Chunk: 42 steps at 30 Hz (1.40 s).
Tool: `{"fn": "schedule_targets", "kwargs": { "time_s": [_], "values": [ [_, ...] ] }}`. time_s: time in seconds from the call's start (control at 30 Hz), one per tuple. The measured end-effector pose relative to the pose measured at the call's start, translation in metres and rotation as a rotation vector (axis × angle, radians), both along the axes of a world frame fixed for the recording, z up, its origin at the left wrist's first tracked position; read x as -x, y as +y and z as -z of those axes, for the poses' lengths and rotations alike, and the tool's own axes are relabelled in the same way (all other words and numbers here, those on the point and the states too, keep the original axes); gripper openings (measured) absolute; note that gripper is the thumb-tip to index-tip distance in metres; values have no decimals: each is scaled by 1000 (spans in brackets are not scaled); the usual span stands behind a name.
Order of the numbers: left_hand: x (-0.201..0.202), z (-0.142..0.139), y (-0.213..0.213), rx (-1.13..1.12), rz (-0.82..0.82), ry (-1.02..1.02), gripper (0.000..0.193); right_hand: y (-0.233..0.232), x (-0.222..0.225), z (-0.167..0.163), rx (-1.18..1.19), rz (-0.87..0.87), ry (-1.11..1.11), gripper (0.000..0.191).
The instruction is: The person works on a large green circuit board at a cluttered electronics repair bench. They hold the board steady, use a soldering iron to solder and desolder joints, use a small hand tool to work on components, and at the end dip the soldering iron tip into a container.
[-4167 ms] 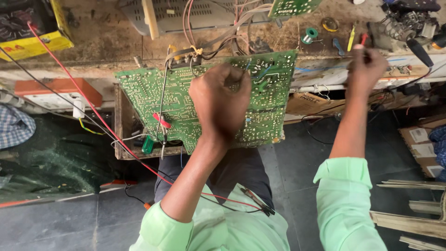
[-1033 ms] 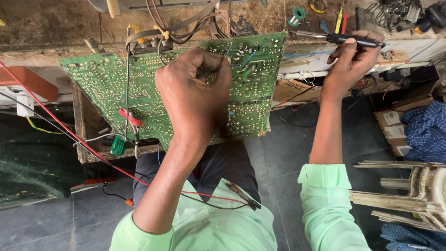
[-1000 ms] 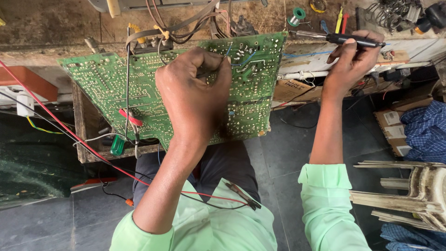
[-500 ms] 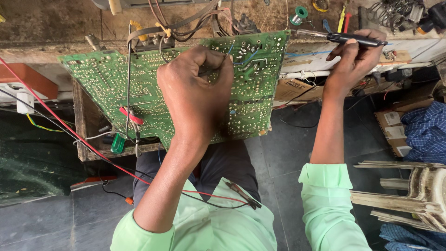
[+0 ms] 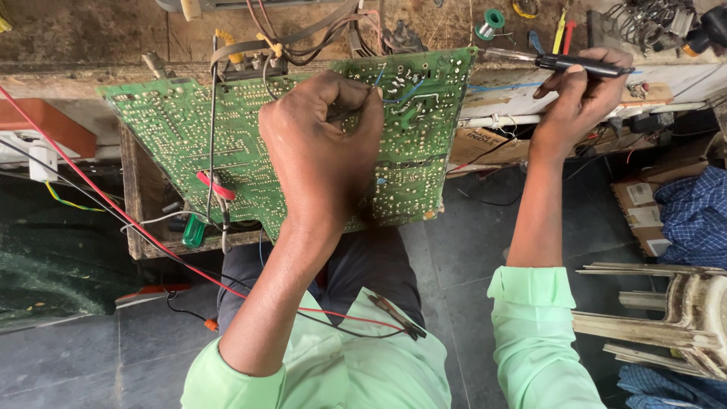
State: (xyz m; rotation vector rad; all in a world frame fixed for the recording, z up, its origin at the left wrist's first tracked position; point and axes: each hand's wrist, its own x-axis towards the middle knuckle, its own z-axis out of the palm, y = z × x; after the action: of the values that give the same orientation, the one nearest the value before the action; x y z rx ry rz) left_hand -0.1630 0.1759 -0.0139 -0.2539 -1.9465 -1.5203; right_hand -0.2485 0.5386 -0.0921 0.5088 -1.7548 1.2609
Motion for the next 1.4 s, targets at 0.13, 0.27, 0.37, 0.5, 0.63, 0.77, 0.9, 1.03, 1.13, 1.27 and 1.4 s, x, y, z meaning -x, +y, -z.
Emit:
{"fn": "schedule_targets", "kwargs": {
  "time_s": [0.13, 0.27, 0.37, 0.5, 0.63, 0.77, 0.9, 1.03, 1.13, 1.27, 1.4],
  "values": [
    [0, -2, 1, -8, -2, -3, 12, 0, 0, -2, 1, 5, 2, 6],
    [0, -5, 0, -33, 7, -3, 10, -2, -2, -2, 63, -25, -12, 3],
    [0, -6, 0, -40, 18, -61, 10, 0, -6, 3, 96, 9, -46, 5],
    [0, -5, 1, -47, 14, -66, 9, 8, -2, 5, 67, 87, -11, 9],
    [2, -6, 1, -33, -23, 8, 10, 13, -6, 4, 366, 34, -43, 15],
    [4, -7, 3, -62, -36, -9, 12, 10, -24, -8, 395, -74, 81, 13],
    [4, -8, 4, -53, -45, -23, 13, -6, -55, -25, 356, 24, 136, 25],
    [6, -10, 5, -47, -47, -75, 16, -36, -88, -42, 301, -84, 178, 24],
    [7, -12, 5, -41, -64, -35, 15, -65, -106, -49, 196, -125, 201, 27],
    [6, -14, 4, -51, -51, -56, 16, -103, -119, -57, 79, -127, 213, 30],
    [7, -17, 3, -60, -31, -75, 16, -130, -123, -62, 28, -119, 205, 34]
  ]
}}
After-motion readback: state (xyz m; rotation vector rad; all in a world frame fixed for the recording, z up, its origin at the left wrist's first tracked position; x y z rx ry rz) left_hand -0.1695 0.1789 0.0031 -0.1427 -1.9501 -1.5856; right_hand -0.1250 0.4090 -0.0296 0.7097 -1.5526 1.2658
